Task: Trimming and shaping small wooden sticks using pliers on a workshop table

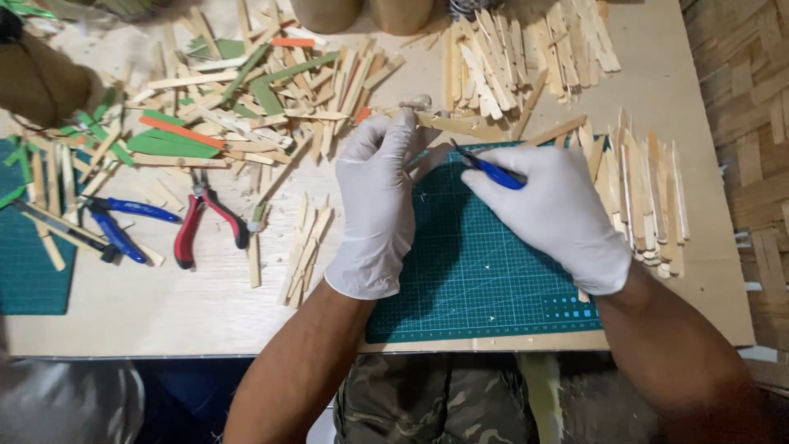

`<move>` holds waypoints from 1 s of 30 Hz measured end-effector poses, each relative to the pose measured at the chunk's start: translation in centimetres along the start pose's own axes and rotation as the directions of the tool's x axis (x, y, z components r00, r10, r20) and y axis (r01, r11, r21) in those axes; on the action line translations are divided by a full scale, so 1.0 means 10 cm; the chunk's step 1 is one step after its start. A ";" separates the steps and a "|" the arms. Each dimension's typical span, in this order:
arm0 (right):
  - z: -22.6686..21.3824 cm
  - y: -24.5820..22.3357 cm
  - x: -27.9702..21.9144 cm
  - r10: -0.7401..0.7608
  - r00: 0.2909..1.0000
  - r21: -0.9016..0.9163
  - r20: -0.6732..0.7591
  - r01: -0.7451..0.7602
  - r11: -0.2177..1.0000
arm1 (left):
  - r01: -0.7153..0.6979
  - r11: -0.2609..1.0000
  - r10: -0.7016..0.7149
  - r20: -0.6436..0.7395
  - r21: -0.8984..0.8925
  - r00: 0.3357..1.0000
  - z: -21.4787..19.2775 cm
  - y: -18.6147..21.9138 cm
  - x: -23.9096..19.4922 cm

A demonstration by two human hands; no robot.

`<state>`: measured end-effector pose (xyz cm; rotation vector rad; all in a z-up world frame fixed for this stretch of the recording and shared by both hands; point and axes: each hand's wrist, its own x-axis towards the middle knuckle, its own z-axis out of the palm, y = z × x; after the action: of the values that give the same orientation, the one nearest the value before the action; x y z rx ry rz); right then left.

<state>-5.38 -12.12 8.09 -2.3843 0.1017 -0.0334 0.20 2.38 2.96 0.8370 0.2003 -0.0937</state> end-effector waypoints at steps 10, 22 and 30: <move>0.16 0.18 -0.01 -0.111 0.989 -0.114 -0.095 0.100 0.988 | 0.141 0.989 -0.138 -0.079 0.037 0.987 0.07 0.01 -0.05; 0.14 0.08 -0.04 -0.082 0.982 0.184 -0.171 0.113 0.976 | -0.097 0.992 0.099 -0.022 0.083 0.995 -0.07 -0.09 0.09; 0.11 0.22 -0.01 -0.341 0.843 -0.024 -0.416 0.364 0.931 | -0.198 0.951 0.192 0.051 0.236 0.980 -0.05 -0.10 0.06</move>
<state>-5.58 -12.94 5.75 -2.2730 -0.1411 -0.7131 0.59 2.09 1.82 1.0919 0.0795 0.0576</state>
